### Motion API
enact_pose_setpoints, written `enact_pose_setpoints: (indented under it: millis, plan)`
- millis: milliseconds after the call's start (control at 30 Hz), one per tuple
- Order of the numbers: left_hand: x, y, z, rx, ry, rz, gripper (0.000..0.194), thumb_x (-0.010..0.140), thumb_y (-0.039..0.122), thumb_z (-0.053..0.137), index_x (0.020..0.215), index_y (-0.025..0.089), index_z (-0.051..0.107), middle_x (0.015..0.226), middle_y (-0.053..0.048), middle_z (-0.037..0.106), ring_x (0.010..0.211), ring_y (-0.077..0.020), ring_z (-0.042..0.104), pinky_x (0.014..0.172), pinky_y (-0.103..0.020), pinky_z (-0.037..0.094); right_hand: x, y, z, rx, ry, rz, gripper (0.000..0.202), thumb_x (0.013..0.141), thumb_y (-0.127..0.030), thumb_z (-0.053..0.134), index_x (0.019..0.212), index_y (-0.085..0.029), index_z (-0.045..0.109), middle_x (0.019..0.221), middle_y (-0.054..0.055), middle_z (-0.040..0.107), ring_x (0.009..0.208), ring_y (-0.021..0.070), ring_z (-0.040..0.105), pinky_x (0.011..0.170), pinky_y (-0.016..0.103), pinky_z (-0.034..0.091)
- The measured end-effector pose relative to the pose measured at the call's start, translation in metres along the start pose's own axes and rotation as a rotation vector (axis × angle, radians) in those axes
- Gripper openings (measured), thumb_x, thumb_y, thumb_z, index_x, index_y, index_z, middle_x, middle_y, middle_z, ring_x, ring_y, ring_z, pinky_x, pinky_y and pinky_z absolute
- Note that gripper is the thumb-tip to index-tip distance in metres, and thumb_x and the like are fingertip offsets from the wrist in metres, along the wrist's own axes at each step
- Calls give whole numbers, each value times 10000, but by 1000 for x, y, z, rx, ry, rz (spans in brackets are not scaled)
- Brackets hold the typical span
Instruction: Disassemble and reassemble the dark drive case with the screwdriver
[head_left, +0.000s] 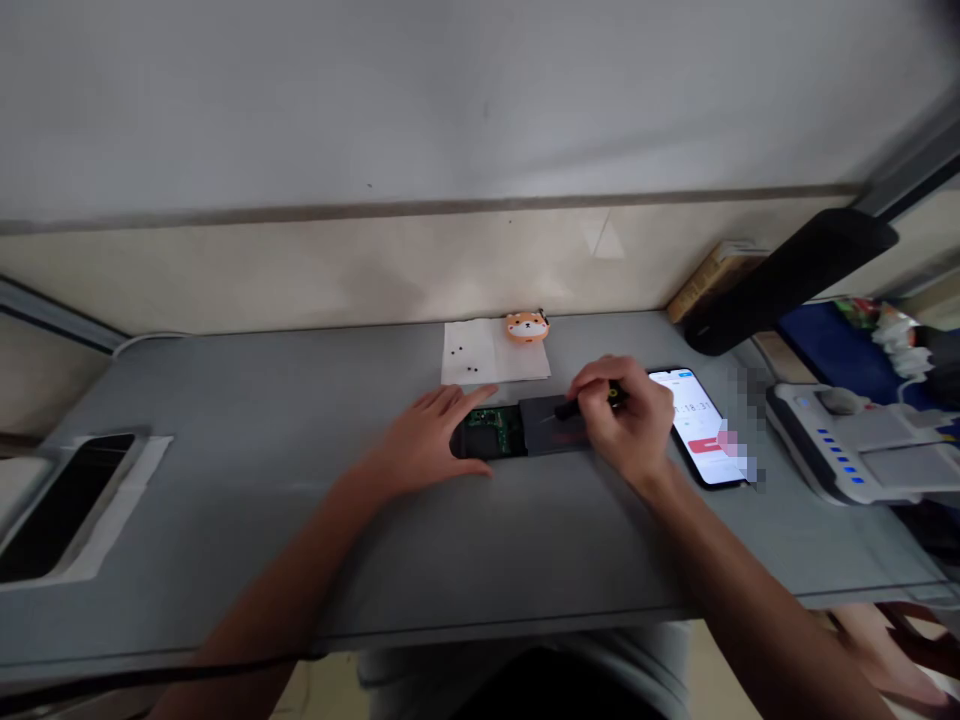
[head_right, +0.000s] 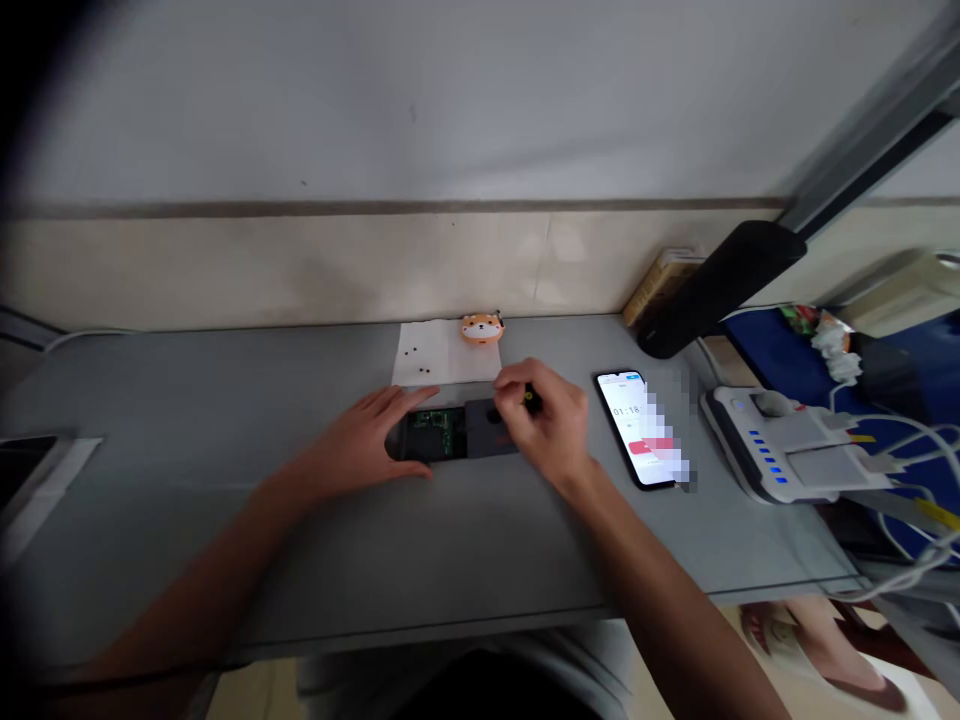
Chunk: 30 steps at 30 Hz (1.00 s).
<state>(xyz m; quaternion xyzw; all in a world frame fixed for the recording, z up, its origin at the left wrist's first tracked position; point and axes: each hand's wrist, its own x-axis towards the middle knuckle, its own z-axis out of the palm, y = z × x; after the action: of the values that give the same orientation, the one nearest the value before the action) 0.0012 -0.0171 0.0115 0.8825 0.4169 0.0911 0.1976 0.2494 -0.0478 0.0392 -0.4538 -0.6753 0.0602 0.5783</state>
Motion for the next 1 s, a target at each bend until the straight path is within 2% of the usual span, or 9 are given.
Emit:
enact_pose_setpoints:
  millis: [100, 233, 433, 667, 800, 1000]
  plan:
    - [0, -1, -2, 0, -13, -21, 900, 783, 591, 808, 1543, 299, 423, 1289, -90, 613, 1201, -341, 587, 1034, -461, 497, 3, 5, -4, -41, 50, 21, 200, 844, -109, 505, 747, -240, 620, 636, -47, 657, 528, 107, 573, 513, 237, 440]
    - [-2, 0, -1, 30, 5, 20, 801, 839, 552, 770, 1531, 323, 437, 1285, -83, 600, 1182, -323, 578, 1050, -468, 480, 0, 7, -4, -61, 127, 26, 211, 829, -93, 500, 746, -246, 619, 613, -51, 652, 527, 120, 585, 517, 251, 442]
    - [-4, 2, -1, 92, 24, 72, 778, 836, 468, 800, 1516, 322, 452, 1343, -92, 565, 1220, -322, 552, 1088, -488, 462, -5, 0, 3, 19, 89, -140, 226, 896, -71, 500, 795, -242, 607, 649, -50, 650, 523, 92, 573, 507, 229, 437]
    - [-3, 2, 7, 88, 68, 159, 612, 935, 484, 688, 1484, 301, 489, 1357, -100, 580, 1255, -313, 547, 1088, -503, 471, -8, -3, 9, 5, 225, -237, 216, 936, -80, 492, 830, -245, 585, 634, -49, 641, 486, 90, 583, 421, 203, 410]
    - [0, 2, 16, 99, 118, 228, 480, 1001, 442, 603, 1439, 256, 541, 1339, -109, 609, 1258, -306, 544, 1070, -501, 480, -11, -3, 11, 8, 151, -234, 218, 936, -66, 494, 843, -245, 577, 650, -48, 640, 476, 80, 555, 430, 201, 420]
    - [1, -2, 17, 111, 155, 280, 381, 1000, 442, 610, 1325, 244, 630, 1274, -103, 633, 1231, -292, 562, 1048, -488, 497, -14, -2, 14, 20, 66, -230, 239, 905, -37, 491, 845, -247, 590, 659, -42, 644, 545, 99, 586, 508, 229, 456]
